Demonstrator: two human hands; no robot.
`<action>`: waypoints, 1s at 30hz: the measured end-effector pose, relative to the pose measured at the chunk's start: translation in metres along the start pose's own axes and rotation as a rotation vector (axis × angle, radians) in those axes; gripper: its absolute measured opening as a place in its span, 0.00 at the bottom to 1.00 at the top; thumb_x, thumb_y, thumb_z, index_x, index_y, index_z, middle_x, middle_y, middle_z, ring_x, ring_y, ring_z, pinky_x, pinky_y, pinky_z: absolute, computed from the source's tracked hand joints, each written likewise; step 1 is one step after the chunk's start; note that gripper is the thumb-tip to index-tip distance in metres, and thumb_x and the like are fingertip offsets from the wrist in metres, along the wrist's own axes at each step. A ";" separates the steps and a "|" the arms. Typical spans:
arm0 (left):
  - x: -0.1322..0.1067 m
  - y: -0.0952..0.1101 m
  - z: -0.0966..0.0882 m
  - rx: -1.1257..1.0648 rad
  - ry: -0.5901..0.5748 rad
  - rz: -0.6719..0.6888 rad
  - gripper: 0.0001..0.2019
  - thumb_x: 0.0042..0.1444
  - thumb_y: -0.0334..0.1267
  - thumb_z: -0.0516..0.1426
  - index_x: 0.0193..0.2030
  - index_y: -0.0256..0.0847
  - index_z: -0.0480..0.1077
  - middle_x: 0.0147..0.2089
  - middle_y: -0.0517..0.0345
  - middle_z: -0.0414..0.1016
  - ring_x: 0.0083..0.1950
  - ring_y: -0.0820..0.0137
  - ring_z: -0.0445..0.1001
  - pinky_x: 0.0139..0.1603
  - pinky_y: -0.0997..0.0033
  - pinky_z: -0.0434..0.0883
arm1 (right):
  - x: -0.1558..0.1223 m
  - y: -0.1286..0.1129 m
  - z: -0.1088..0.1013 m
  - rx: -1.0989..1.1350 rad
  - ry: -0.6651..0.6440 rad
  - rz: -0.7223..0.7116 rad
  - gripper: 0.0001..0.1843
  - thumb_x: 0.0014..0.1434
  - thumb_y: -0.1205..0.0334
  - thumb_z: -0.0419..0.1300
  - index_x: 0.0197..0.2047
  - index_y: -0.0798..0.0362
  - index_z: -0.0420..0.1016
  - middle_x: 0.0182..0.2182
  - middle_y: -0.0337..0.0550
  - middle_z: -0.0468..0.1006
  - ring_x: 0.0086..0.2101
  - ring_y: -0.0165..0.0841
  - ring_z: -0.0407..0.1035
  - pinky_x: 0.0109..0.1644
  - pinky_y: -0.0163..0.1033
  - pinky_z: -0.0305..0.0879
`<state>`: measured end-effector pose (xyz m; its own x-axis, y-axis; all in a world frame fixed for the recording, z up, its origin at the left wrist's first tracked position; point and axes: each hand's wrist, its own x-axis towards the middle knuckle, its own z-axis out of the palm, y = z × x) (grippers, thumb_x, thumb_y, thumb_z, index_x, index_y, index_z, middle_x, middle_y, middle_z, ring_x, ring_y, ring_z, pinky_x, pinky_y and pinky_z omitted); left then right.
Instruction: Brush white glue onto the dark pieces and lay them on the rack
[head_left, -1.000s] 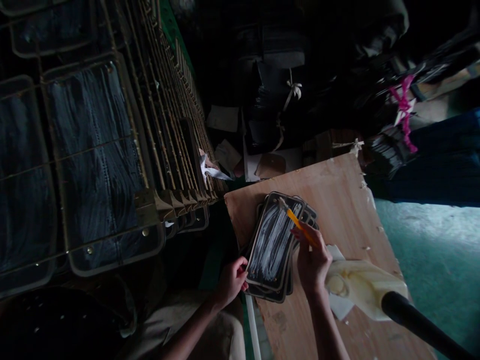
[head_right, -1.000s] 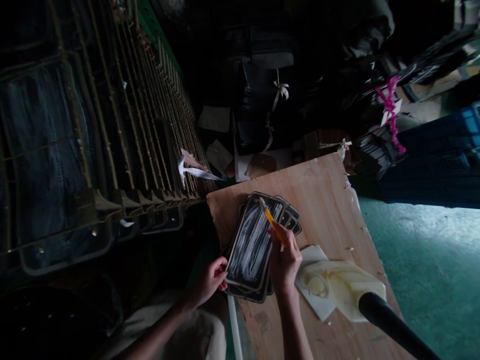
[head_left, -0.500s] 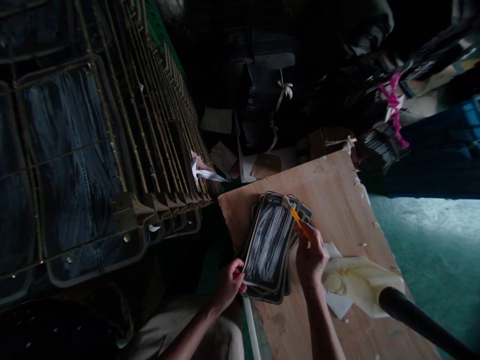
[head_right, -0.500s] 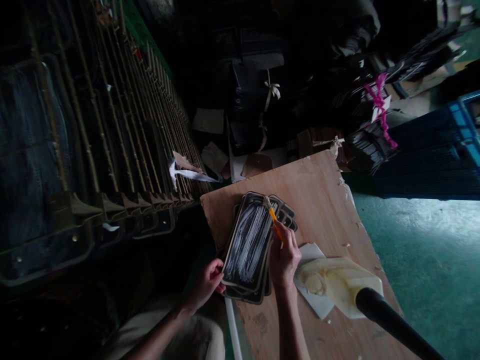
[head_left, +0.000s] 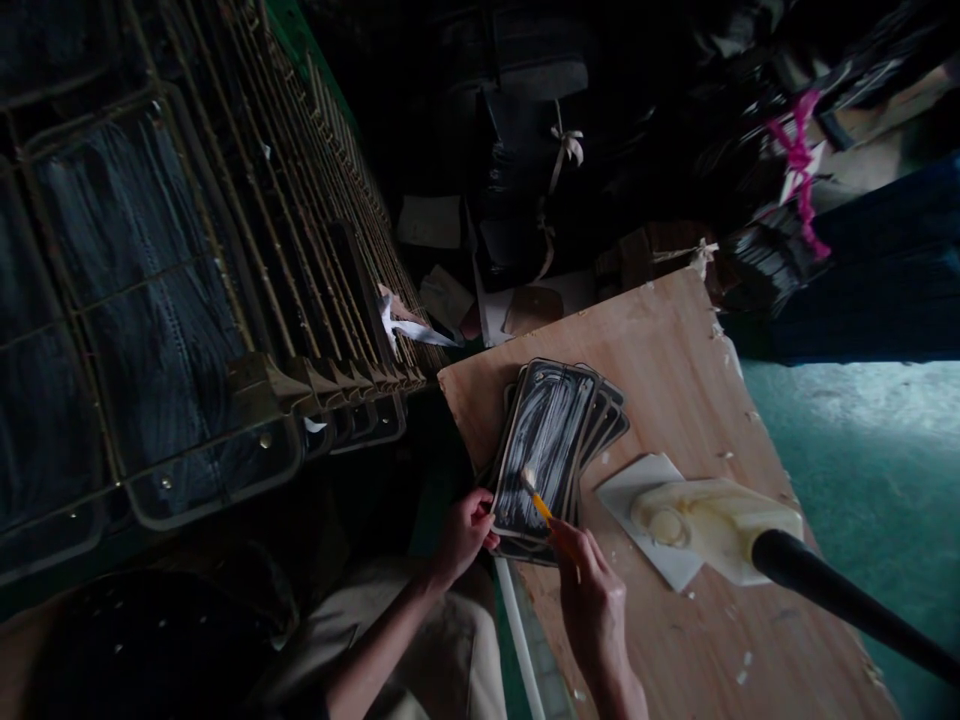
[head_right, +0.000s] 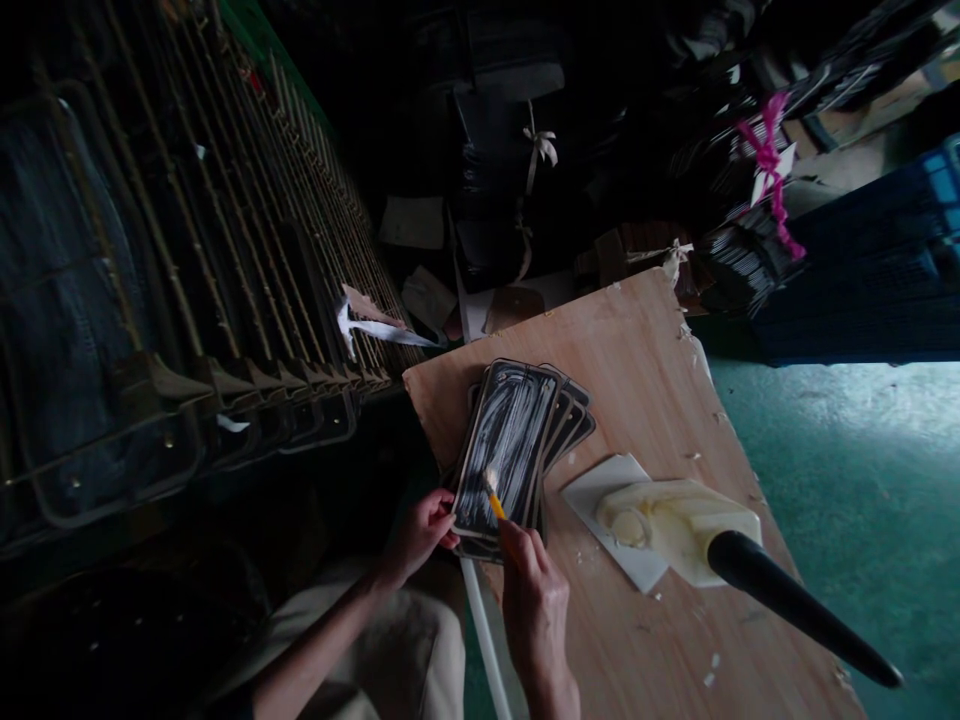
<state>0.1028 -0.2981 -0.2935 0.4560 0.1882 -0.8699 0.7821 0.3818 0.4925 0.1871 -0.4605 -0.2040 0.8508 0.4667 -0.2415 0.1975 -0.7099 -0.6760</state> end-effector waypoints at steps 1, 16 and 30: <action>0.000 0.000 0.000 0.000 -0.004 0.003 0.08 0.52 0.33 0.56 0.41 0.38 0.67 0.26 0.67 0.67 0.21 0.73 0.75 0.21 0.78 0.69 | 0.004 -0.002 -0.004 0.021 0.002 -0.005 0.13 0.69 0.64 0.51 0.52 0.48 0.72 0.37 0.44 0.77 0.33 0.32 0.75 0.33 0.33 0.70; -0.004 0.000 -0.003 -0.090 -0.040 0.024 0.11 0.51 0.35 0.58 0.41 0.37 0.67 0.26 0.65 0.71 0.22 0.73 0.76 0.22 0.78 0.71 | -0.024 0.007 0.018 0.125 -0.035 0.039 0.12 0.69 0.64 0.52 0.53 0.50 0.71 0.39 0.43 0.78 0.37 0.31 0.75 0.39 0.32 0.70; -0.007 0.004 0.001 -0.068 0.001 0.014 0.11 0.48 0.33 0.59 0.41 0.36 0.67 0.25 0.64 0.72 0.22 0.72 0.76 0.22 0.77 0.72 | -0.016 0.041 -0.020 -0.038 0.251 0.040 0.11 0.67 0.62 0.57 0.52 0.51 0.72 0.38 0.41 0.81 0.37 0.31 0.76 0.41 0.33 0.69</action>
<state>0.1027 -0.2992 -0.2853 0.4663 0.1947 -0.8629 0.7450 0.4396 0.5017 0.1913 -0.5075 -0.2139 0.9515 0.2960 -0.0838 0.1756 -0.7464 -0.6419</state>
